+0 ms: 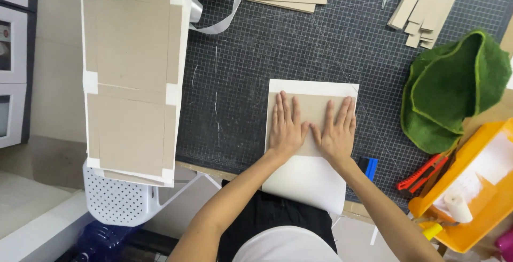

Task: Assembling cardboard components by applying glue with a roller and pressing them onto a paper backing.

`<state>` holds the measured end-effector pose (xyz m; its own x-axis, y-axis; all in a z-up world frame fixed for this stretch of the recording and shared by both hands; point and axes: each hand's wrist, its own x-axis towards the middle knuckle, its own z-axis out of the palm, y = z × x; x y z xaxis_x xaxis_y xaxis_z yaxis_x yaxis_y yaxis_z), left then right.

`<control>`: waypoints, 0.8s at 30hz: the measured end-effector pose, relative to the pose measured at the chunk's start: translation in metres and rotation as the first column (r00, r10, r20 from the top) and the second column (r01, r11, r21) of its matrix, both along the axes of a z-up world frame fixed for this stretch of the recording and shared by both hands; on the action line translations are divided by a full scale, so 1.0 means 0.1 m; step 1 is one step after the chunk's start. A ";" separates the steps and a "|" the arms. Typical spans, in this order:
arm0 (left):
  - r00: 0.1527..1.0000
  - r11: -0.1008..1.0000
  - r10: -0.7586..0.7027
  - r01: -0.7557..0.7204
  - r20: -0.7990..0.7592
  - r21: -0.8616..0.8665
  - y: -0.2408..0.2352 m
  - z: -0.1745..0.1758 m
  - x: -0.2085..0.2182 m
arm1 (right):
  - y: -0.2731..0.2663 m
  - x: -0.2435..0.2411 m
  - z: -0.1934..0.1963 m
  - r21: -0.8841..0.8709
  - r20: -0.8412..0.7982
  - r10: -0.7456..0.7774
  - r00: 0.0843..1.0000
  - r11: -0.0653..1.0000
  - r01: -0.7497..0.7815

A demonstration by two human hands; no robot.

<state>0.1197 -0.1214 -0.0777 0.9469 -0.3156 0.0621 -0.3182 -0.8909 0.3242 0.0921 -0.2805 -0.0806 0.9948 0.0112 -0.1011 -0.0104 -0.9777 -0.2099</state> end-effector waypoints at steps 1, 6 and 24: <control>1.000 1.000 0.000 0.000 -0.009 0.005 0.00 -0.01 0.00 | 0.00 0.01 0.00 0.005 -0.009 0.000 1.000 1.000 0.000; 0.999 0.999 -0.033 0.034 -0.035 0.020 -0.01 -0.03 0.01 | -0.01 0.03 0.00 0.020 -0.064 -0.017 0.998 1.000 0.018; 0.184 0.956 -0.092 -0.258 -0.979 -0.139 1.30 -0.48 -1.88 | 1.23 -1.28 0.18 0.328 0.116 -0.321 0.940 0.906 0.269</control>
<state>-0.0684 0.0082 -0.1256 0.3148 -0.3715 -0.8734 0.4791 -0.7322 0.4842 -0.0356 -0.1572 -0.0629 0.9594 -0.2810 0.0244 -0.2282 -0.8239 -0.5188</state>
